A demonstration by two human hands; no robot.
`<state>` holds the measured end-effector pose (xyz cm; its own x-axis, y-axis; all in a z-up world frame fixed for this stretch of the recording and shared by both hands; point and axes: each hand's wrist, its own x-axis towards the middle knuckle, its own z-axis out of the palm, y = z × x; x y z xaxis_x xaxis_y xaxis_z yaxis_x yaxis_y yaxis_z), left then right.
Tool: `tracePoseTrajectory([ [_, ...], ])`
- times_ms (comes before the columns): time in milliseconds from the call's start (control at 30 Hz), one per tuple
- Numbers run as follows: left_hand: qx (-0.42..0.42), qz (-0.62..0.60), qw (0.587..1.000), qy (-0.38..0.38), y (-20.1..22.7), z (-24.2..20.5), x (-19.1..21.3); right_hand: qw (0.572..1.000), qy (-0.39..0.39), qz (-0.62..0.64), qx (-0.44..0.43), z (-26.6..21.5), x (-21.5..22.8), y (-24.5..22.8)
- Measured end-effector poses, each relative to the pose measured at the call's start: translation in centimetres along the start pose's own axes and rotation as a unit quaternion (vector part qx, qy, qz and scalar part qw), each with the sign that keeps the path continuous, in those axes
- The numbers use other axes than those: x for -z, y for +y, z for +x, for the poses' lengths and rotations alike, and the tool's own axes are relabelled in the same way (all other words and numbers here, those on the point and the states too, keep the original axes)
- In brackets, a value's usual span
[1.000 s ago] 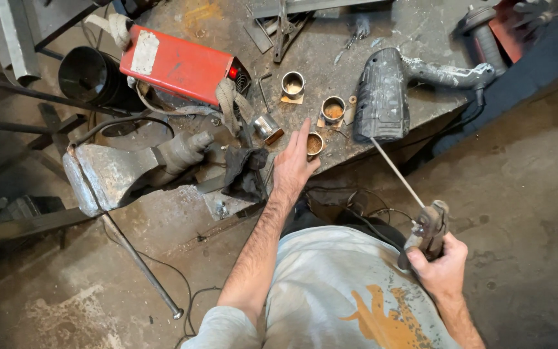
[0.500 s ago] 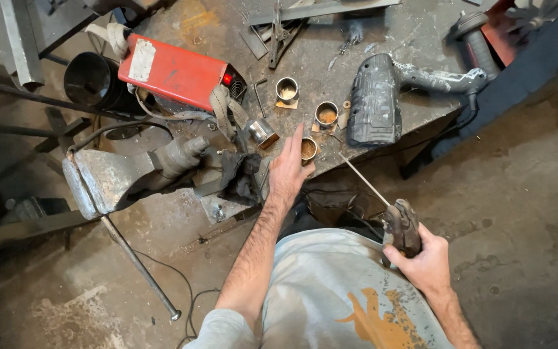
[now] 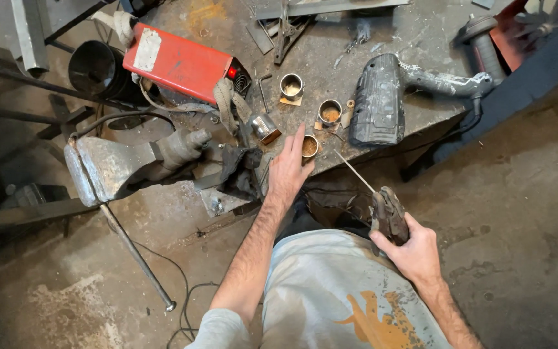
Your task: The person welds seams on small metal ring and cylinder workpieces at a workbench using an arc welder, producing sparks and bright arc light. Between welds they chip or brush the welds, wipe pieces with a black cloth, and reposition the metal rings on the bench.
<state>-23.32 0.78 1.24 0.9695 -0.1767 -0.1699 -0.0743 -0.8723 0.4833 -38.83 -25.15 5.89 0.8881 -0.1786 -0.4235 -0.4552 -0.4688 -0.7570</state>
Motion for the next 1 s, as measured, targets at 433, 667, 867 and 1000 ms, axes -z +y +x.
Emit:
tracePoseTrajectory([
  [433,0.099,0.205,0.933,0.28,2.5,-6.4,9.9,1.0,-0.011,-0.018,0.009,0.1,0.4,0.1],
  [667,0.067,0.119,0.948,0.288,0.5,-8.0,8.0,1.0,-0.01,-0.004,0.023,0.1,0.6,0.6],
  [867,-0.092,0.147,0.934,0.311,2.0,-5.0,5.3,1.0,-0.015,0.007,0.022,0.0,0.4,1.3],
  [1000,-0.122,0.103,0.955,0.252,1.2,-3.3,2.5,1.0,-0.019,0.006,0.023,0.0,0.6,1.0],
])
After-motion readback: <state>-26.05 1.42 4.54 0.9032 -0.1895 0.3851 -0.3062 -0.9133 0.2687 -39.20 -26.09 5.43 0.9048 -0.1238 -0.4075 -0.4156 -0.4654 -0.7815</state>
